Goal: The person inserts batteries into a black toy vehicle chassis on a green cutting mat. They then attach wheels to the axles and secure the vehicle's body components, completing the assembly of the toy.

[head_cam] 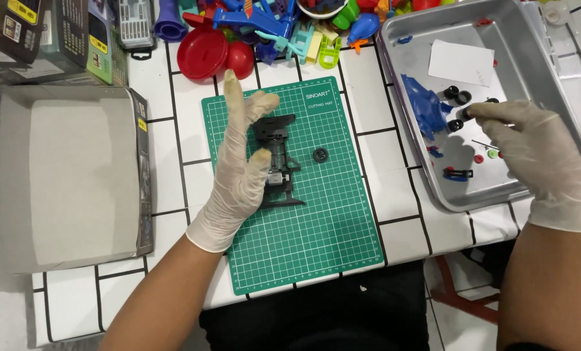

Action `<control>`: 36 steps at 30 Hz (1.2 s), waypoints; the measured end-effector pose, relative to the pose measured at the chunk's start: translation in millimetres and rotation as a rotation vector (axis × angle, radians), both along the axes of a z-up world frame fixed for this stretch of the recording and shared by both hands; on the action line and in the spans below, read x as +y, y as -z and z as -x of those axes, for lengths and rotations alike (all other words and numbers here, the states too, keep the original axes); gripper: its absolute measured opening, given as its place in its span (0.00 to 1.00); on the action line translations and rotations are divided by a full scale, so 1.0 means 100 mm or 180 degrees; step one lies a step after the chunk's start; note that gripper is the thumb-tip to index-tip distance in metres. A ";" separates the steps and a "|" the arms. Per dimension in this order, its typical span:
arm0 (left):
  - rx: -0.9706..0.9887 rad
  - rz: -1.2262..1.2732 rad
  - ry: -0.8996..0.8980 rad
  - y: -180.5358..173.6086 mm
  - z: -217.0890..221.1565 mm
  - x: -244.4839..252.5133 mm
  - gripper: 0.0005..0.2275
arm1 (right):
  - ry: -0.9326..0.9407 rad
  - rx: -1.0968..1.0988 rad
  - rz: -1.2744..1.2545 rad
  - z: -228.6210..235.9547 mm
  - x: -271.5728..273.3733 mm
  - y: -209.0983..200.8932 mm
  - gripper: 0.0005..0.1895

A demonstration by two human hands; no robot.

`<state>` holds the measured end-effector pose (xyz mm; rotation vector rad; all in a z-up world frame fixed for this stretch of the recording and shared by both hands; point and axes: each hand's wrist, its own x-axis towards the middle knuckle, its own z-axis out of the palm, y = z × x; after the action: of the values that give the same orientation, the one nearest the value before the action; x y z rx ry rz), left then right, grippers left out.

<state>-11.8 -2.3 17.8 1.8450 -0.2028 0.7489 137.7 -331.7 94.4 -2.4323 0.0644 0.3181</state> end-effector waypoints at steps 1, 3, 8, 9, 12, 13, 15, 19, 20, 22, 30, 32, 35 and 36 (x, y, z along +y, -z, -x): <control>0.0146 -0.0314 0.0010 0.01 0.01 -0.01 0.35 | -0.0407 -0.0084 0.0296 -0.05 -0.05 0.09 0.17; 0.0292 -0.0633 0.0022 0.02 0.02 -0.03 0.39 | -0.0813 -0.0160 0.0582 -0.14 -0.10 0.24 0.21; 0.0552 -0.1018 0.0100 -0.01 0.03 -0.08 0.44 | -0.1053 -0.0450 0.0891 -0.24 -0.12 0.41 0.21; 0.0552 -0.1020 0.0101 0.01 0.01 -0.08 0.44 | -0.1051 -0.0450 0.0890 -0.25 -0.13 0.44 0.21; 0.0591 -0.1281 -0.0057 0.08 -0.04 -0.07 0.38 | -0.1140 -0.0725 0.0777 -0.27 -0.17 0.52 0.14; 0.0531 -0.1330 -0.0093 0.12 -0.05 -0.06 0.33 | -0.1210 -0.0839 0.0794 -0.28 -0.20 0.55 0.13; 0.0470 -0.1381 -0.0135 0.15 -0.07 -0.04 0.28 | -0.1283 -0.0957 0.0807 -0.27 -0.22 0.56 0.12; 0.0315 -0.1437 -0.0197 0.11 -0.08 -0.04 0.17 | -0.0905 -0.0868 0.0284 -0.25 -0.29 0.54 0.13; 0.0286 -0.1445 -0.0210 0.10 -0.07 -0.05 0.15 | -0.0751 -0.0946 -0.0014 -0.24 -0.33 0.55 0.12; 0.0238 -0.1425 -0.0224 0.09 -0.07 -0.06 0.14 | -0.0527 -0.0831 -0.0183 -0.19 -0.27 0.38 0.13; 0.0044 -0.1354 -0.0277 -0.04 -0.12 -0.21 0.10 | -0.0641 -0.0635 0.0086 -0.35 0.03 0.10 0.08; -0.0329 -0.1822 -0.0441 -0.10 -0.20 -0.33 0.07 | -0.0418 -0.0447 0.0216 -0.48 0.03 0.21 0.08; 0.0057 -0.1943 -0.0065 -0.22 -0.33 -0.61 0.11 | -0.0473 -0.0350 0.0717 -0.55 0.08 0.19 0.08; 0.0043 -0.1950 -0.0072 -0.23 -0.43 -0.74 0.11 | -0.0473 -0.0366 0.0711 -0.57 0.07 0.22 0.08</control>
<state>31.5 -76.3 41.1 2.4313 -0.4406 0.7395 194.9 -324.4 72.4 -2.6786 -0.1394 0.2472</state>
